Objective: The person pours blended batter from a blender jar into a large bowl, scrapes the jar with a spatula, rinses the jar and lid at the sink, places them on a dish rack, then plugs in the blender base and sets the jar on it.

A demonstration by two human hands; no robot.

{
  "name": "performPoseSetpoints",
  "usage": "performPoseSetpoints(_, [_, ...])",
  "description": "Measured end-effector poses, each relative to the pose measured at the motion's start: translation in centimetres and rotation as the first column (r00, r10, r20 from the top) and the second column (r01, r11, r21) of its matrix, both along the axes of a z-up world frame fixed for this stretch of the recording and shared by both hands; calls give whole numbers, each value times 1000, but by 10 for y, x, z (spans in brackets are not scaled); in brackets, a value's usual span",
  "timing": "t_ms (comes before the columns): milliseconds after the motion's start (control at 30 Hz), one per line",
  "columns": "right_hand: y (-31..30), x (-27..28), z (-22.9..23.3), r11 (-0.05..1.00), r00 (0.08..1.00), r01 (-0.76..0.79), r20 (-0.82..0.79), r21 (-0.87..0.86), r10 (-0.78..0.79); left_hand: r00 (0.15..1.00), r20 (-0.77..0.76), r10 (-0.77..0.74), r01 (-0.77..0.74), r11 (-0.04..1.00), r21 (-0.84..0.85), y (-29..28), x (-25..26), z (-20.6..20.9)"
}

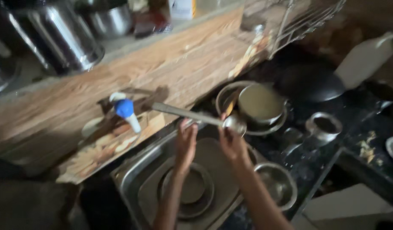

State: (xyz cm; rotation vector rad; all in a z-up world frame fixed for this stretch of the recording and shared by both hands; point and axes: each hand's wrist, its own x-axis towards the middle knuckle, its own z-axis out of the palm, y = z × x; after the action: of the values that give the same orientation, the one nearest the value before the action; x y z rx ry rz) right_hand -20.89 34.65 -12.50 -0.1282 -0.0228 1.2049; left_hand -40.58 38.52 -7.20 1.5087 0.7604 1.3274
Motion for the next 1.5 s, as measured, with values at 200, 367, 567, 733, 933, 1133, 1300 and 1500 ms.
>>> performPoseSetpoints(200, [-23,0,80,997,867,72,492,37,-81,806,480,-346,373,927,41,13,116,123])
performPoseSetpoints(367, [-32,58,246,699,420,715,808,-14,-413,995,-67,-73,91,944,319,25,159,258])
performPoseSetpoints(567, [-1,130,435,570,-388,675,882,469,-265,979,-193,61,59,826,561,26,209,373])
performPoseSetpoints(733, [44,186,524,510,-522,707,848,490,-93,969,-187,163,-14,788,615,46,264,420])
performPoseSetpoints(933, [58,212,570,567,-497,610,824,554,-272,992,4,123,-86,677,731,62,300,457])
performPoseSetpoints(1133, [71,225,583,453,-578,630,771,630,-268,954,-103,280,-115,664,738,62,319,473])
performPoseSetpoints(1300, [76,229,578,410,-621,600,723,687,-302,983,-20,181,-116,709,696,52,321,472])
performPoseSetpoints(1500, [71,226,582,451,-617,607,746,654,-251,988,-47,147,-82,759,646,39,313,477])
